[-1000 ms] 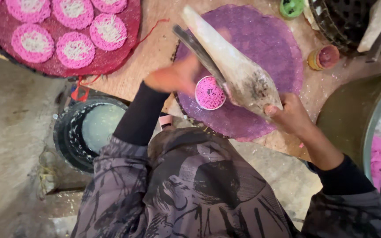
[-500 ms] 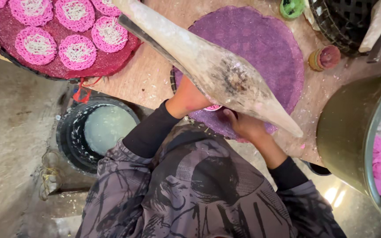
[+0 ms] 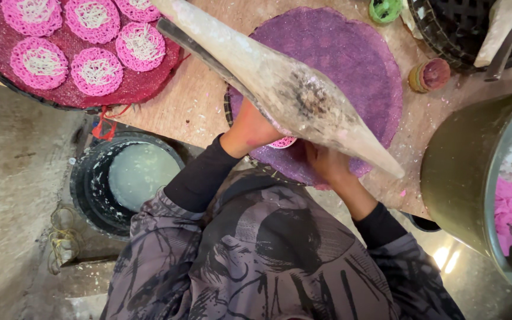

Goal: The person fills a cylindrical mold with pink paste using a wooden spreader and presses it onto a purple base while another person works with paste nearby.

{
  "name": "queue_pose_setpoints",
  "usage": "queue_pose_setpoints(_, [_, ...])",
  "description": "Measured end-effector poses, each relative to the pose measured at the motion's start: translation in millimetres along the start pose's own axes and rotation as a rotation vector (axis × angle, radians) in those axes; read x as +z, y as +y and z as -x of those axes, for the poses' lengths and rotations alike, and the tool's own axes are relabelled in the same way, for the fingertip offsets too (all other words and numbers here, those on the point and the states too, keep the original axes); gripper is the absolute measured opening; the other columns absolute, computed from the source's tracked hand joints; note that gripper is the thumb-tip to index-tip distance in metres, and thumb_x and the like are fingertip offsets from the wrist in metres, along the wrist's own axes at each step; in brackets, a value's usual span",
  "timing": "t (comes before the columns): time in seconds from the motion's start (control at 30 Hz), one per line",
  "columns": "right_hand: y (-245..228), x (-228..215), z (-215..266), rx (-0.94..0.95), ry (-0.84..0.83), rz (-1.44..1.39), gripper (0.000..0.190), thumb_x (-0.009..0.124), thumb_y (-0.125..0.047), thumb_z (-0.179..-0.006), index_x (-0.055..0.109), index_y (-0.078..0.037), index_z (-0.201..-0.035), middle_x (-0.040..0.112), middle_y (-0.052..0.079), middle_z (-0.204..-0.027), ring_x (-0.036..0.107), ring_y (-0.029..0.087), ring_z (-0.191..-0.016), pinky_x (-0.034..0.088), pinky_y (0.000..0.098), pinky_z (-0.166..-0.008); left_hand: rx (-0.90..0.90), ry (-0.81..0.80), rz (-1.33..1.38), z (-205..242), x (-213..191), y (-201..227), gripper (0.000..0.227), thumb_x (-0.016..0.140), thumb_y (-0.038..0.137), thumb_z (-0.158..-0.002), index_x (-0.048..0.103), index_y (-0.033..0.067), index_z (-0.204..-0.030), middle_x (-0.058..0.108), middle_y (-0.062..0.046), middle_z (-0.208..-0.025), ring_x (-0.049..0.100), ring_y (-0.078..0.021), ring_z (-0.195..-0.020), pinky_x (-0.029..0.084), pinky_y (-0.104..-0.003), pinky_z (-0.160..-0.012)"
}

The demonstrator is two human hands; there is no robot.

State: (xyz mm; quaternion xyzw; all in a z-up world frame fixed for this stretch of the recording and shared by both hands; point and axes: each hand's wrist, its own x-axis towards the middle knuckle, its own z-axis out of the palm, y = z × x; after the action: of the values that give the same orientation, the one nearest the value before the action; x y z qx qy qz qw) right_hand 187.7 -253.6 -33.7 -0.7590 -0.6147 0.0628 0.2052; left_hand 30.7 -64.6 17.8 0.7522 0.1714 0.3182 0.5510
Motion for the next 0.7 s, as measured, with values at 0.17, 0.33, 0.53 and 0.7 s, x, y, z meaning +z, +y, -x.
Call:
queue_pose_setpoints(0.17, [4, 7, -16, -0.076, 0.113, -0.011, 0.033, 0.073, -0.016, -0.092, 0.071, -0.004, -0.123, 0.068, 0.022, -0.127, 0.061, 0.045, -0.119, 0.046, 0.0533, -0.105, 0.053, 0.020, -0.135, -5, -1, 3, 0.052, 0.085, 0.031, -0.085, 0.067, 0.0042, -0.125, 0.070, -0.015, -0.125, 0.066, -0.0305, -0.120, 0.049, -0.041, -0.106])
queue_pose_setpoints(0.33, [1, 3, -18, -0.086, 0.086, -0.061, 0.032, 0.075, -0.015, -0.093, 0.071, -0.003, -0.123, 0.069, 0.021, -0.124, 0.063, 0.044, -0.118, 0.048, 0.0516, -0.104, 0.009, 0.031, -0.066, -1, -4, 5, 0.049, 0.084, 0.032, -0.084, 0.068, 0.0043, -0.121, 0.072, -0.014, -0.120, 0.068, -0.0295, -0.114, 0.052, -0.040, -0.102])
queue_pose_setpoints(0.53, [-17, 2, -9, -0.091, -0.132, -0.096, 0.036, 0.074, -0.018, -0.091, 0.074, -0.018, -0.127, 0.070, 0.017, -0.123, 0.064, 0.038, -0.111, 0.051, 0.0487, -0.094, -0.014, 0.021, -0.081, 0, -7, 5, 0.049, 0.084, 0.033, -0.085, 0.068, 0.0048, -0.122, 0.072, -0.013, -0.121, 0.068, -0.0291, -0.115, 0.052, -0.040, -0.102])
queue_pose_setpoints(0.7, [-31, 6, -9, -0.388, -0.048, 0.078, 0.046, 0.072, -0.011, -0.078, 0.077, -0.029, -0.120, 0.071, 0.010, -0.131, 0.066, 0.031, -0.121, 0.053, 0.0463, -0.098, 0.005, 0.023, -0.095, 0, -7, 2, 0.053, 0.085, 0.035, -0.082, 0.068, 0.0037, -0.121, 0.072, -0.014, -0.120, 0.068, -0.0297, -0.114, 0.052, -0.041, -0.100])
